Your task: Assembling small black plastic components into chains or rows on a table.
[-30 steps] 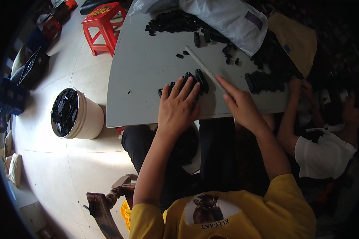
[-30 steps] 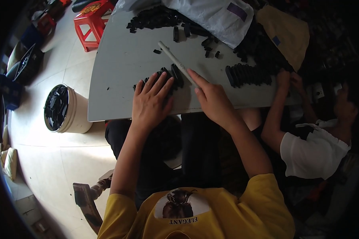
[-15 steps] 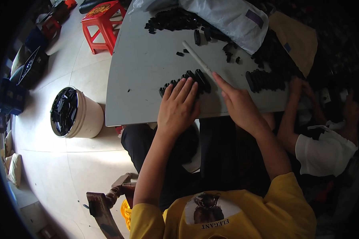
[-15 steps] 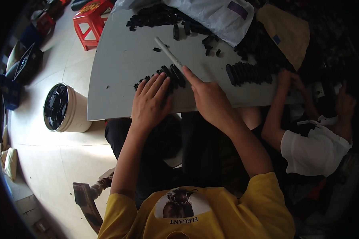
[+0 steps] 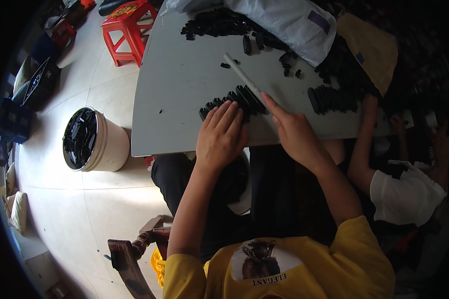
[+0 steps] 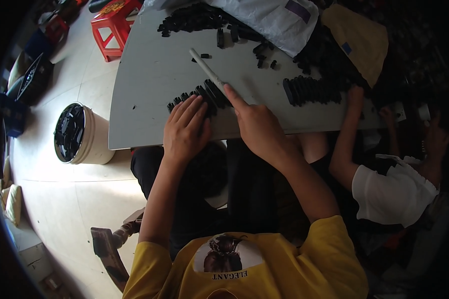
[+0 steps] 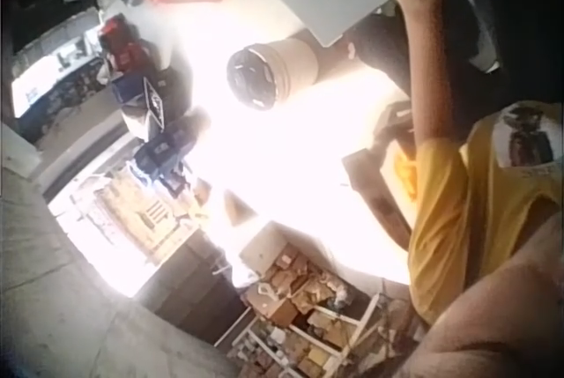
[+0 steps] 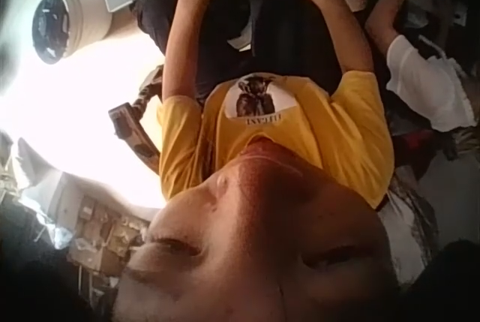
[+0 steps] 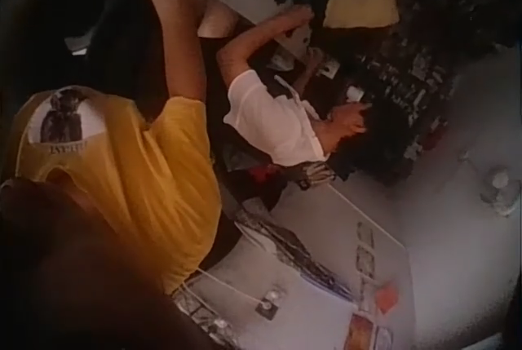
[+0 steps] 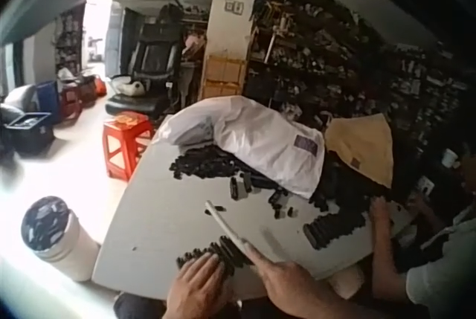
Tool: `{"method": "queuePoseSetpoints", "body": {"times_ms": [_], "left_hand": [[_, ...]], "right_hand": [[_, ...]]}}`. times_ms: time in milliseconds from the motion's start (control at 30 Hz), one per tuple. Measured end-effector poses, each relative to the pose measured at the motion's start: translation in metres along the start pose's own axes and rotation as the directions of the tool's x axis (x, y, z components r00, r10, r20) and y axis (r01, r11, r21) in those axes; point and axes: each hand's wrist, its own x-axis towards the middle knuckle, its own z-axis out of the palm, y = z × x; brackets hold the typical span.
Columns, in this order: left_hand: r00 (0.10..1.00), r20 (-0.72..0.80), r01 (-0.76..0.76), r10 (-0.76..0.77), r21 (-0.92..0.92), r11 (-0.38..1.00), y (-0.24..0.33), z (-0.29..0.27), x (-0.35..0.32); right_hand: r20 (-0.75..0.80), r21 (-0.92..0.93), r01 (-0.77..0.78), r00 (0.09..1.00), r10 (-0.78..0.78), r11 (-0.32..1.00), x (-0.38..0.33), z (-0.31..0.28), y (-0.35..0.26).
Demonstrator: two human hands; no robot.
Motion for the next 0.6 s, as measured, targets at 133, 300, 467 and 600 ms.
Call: {"method": "queuePoseSetpoints", "body": {"times_ms": [133,300,467,600], "left_hand": [[0.994,-0.106,-0.011,0.007,-0.038,0.999,0.0,0.001,-0.003],[0.992,-0.126,-0.014,0.009,-0.034,0.999,-0.003,0.005,-0.002],[0.983,-0.179,-0.049,0.036,-0.072,0.996,-0.001,-0.001,-0.003],[0.968,-0.251,-0.01,-0.012,-0.087,0.996,-0.003,-0.003,-0.009]], "right_hand": [[-0.238,0.142,0.142,0.966,-0.105,0.98,-0.003,-0.001,-0.017],[0.174,-0.16,-0.084,0.978,0.112,0.984,0.004,0.01,-0.014],[0.058,-0.047,-0.009,0.998,0.011,0.999,-0.003,0.007,-0.01],[-0.177,0.102,0.179,0.971,-0.16,0.979,-0.006,0.005,-0.02]]}}
